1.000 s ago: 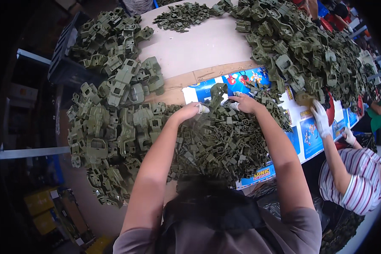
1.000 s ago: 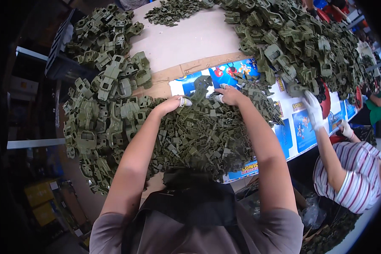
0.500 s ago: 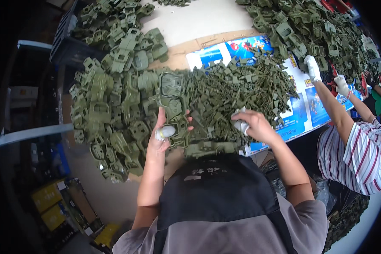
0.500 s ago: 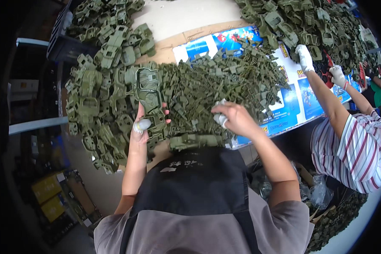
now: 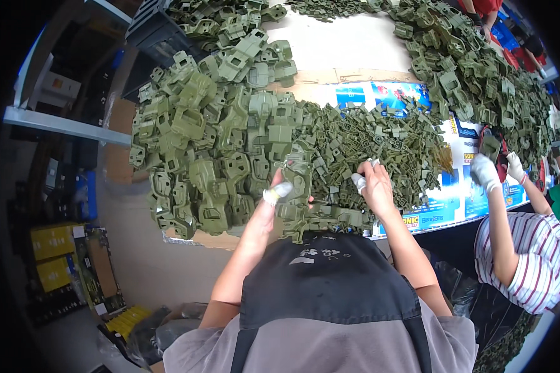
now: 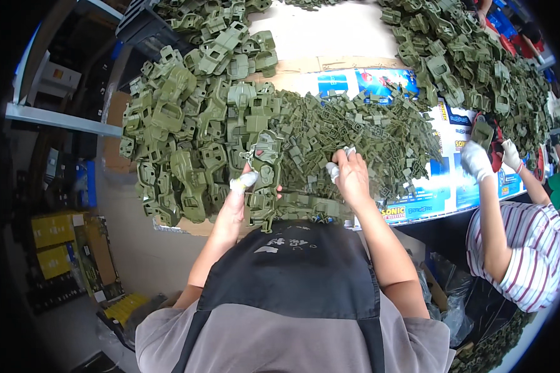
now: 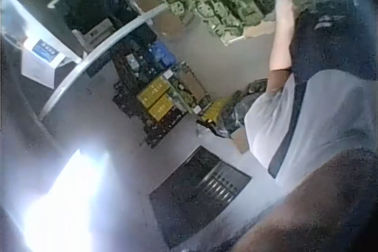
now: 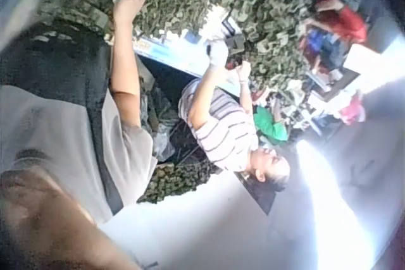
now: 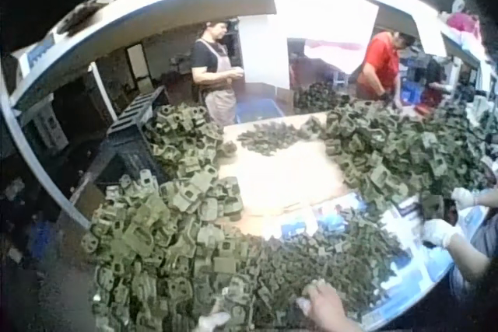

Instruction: The person repeatedly picks up green plastic components from a large pile on a table, aligns them by hand, and snaps them together. The assembled units are placed back onto the table. A coworker performs similar actions nearby.

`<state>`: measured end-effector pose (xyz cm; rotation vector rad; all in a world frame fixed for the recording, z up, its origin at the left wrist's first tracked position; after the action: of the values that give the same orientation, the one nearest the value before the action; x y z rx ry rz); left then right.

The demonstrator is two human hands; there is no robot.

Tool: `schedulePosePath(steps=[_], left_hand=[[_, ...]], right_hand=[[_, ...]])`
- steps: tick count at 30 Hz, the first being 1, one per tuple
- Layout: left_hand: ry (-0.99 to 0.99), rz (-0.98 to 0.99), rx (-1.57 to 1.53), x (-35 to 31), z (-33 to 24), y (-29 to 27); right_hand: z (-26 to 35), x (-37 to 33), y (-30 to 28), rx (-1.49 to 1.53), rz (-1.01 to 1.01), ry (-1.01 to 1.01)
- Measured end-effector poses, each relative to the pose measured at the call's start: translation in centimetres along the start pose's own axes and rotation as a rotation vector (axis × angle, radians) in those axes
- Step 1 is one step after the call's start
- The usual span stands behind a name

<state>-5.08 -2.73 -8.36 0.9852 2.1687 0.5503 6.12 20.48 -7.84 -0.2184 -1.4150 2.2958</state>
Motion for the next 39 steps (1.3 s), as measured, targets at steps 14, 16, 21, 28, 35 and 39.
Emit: schedulePosePath(steps=[14, 16, 21, 28, 35, 39], left_hand=[[-0.05, -0.043, 0.411, -1.0, -1.1, 2.9], [-0.087, 0.021, 0.423, -1.0, -1.4, 3.9], [-0.222, 0.164, 0.418, -1.7, -2.8, 4.7], [-0.111, 0.242, 0.399, -2.3, -2.4, 5.2], [-0.002, 0.24, 0.646, -3.8, -1.5, 5.4], [-0.052, 0.259, 0.624, -3.7, -1.5, 5.5]], right_hand=[[6.5, -1.3, -5.8, 0.414, 0.071, -0.27], [7.0, -1.1, -5.6, 0.339, 0.103, -0.284], [7.2, -1.3, -6.0, 0.22, 0.198, -0.335], [7.6, -2.1, -5.4, 0.241, 0.267, -0.371], [7.2, -2.8, -5.4, 0.323, 0.301, -0.464], [7.3, -3.0, -5.2, 0.361, 0.245, -0.464]])
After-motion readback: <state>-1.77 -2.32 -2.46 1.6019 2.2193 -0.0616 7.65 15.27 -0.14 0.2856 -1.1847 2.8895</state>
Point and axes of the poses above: each hand's wrist, its own x-axis towards the middle knuckle, its own y-axis out of the palm, z = x × y, the point moved 3 cm from there along x, towards the middle knuckle, and after that the axes turned 2 degrees about -x, right-handed, at the moved point
